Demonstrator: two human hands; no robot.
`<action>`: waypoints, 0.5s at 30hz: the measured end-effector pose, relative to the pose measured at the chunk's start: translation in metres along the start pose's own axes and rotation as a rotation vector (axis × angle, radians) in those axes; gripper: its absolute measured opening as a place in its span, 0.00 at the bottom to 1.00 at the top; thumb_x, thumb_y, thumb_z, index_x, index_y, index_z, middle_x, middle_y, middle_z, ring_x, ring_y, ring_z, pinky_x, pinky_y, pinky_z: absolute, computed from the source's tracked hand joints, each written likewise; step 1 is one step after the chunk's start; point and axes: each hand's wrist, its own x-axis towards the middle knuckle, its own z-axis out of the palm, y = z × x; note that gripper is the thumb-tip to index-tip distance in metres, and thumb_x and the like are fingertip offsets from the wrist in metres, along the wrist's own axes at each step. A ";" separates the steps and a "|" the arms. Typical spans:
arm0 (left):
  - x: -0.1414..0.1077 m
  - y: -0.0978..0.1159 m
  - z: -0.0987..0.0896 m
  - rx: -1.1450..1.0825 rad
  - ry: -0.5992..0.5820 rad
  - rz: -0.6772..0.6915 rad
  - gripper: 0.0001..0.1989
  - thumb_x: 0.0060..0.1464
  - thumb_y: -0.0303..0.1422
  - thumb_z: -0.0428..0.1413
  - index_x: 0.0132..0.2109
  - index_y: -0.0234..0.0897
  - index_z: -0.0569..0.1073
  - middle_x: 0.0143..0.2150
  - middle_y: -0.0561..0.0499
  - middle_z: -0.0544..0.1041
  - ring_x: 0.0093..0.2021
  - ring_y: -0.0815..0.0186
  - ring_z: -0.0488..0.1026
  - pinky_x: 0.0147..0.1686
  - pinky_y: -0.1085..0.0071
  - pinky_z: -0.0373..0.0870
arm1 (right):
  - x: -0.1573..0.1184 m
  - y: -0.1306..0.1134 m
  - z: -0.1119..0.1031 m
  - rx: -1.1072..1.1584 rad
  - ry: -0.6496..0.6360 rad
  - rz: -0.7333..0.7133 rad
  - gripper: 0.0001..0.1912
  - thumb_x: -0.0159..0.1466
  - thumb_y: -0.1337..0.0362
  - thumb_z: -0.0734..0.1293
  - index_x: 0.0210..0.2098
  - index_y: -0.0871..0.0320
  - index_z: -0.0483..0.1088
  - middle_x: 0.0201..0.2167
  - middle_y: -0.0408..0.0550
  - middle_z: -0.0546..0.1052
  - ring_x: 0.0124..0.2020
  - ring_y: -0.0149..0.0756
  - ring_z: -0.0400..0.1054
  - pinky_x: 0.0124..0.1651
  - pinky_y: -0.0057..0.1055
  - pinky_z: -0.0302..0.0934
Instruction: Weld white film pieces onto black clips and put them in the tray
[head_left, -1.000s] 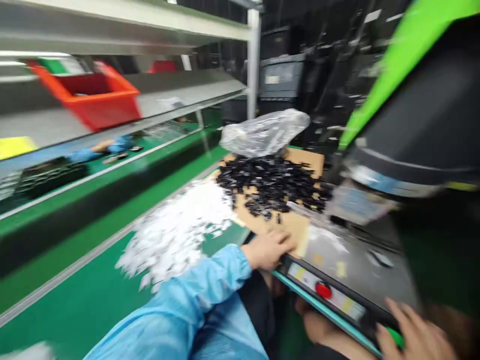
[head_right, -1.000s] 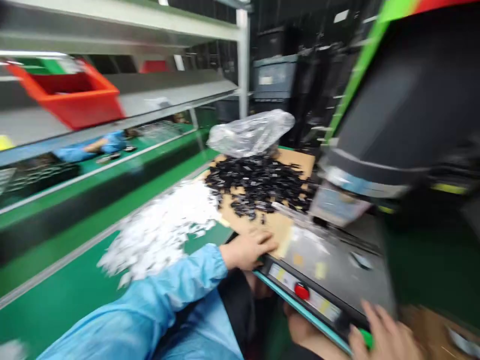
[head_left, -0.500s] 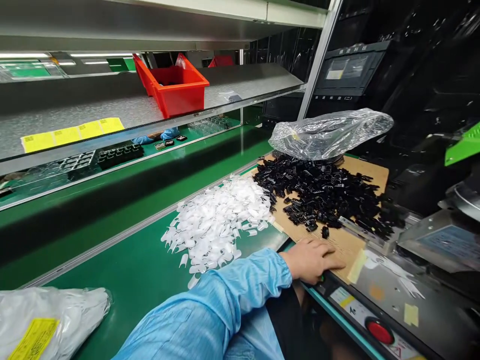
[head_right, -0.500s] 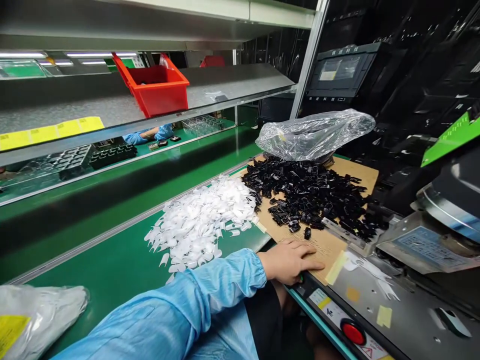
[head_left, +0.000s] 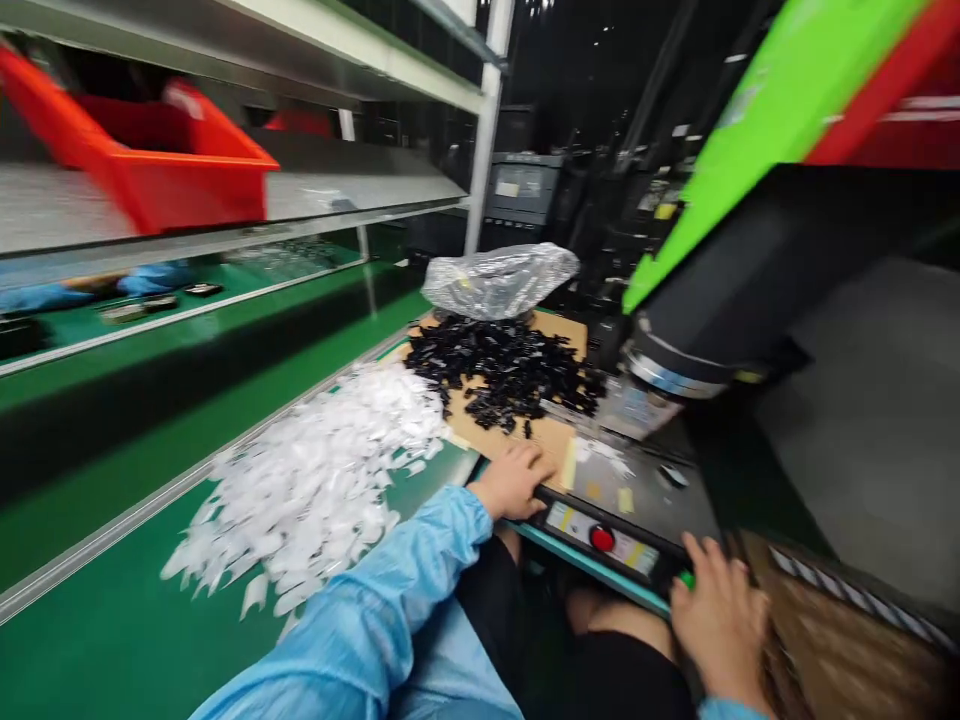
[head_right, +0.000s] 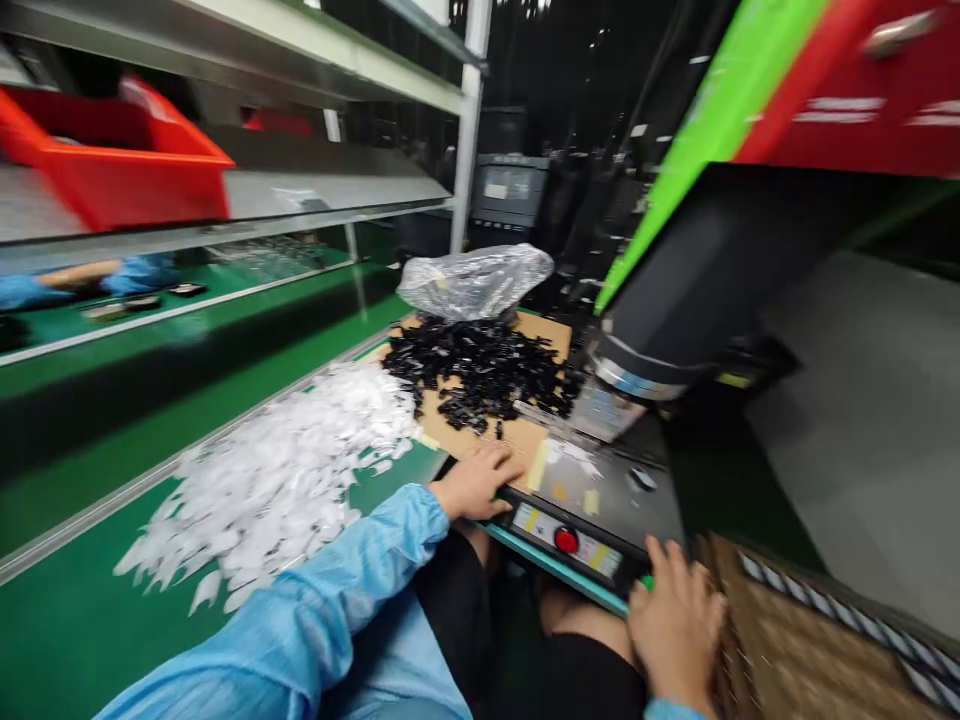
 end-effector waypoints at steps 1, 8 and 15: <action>-0.001 0.002 0.000 -0.020 0.007 -0.008 0.38 0.58 0.47 0.65 0.71 0.42 0.69 0.74 0.35 0.64 0.75 0.43 0.59 0.73 0.45 0.57 | -0.004 -0.002 -0.002 -0.035 -0.023 0.009 0.39 0.64 0.59 0.59 0.75 0.48 0.62 0.70 0.62 0.70 0.74 0.68 0.57 0.67 0.74 0.52; -0.003 0.010 0.003 -0.063 0.008 -0.042 0.33 0.61 0.44 0.64 0.70 0.44 0.70 0.74 0.38 0.65 0.74 0.42 0.61 0.73 0.45 0.58 | -0.007 -0.010 -0.008 -0.101 -0.068 0.083 0.33 0.64 0.69 0.59 0.68 0.57 0.70 0.72 0.55 0.68 0.77 0.58 0.52 0.76 0.67 0.44; 0.053 0.004 0.008 -0.256 0.085 -0.113 0.27 0.65 0.45 0.58 0.65 0.38 0.73 0.65 0.39 0.76 0.67 0.48 0.71 0.68 0.52 0.67 | 0.053 -0.026 -0.004 0.170 -0.030 0.087 0.25 0.67 0.66 0.62 0.63 0.58 0.72 0.61 0.57 0.77 0.68 0.53 0.64 0.70 0.55 0.60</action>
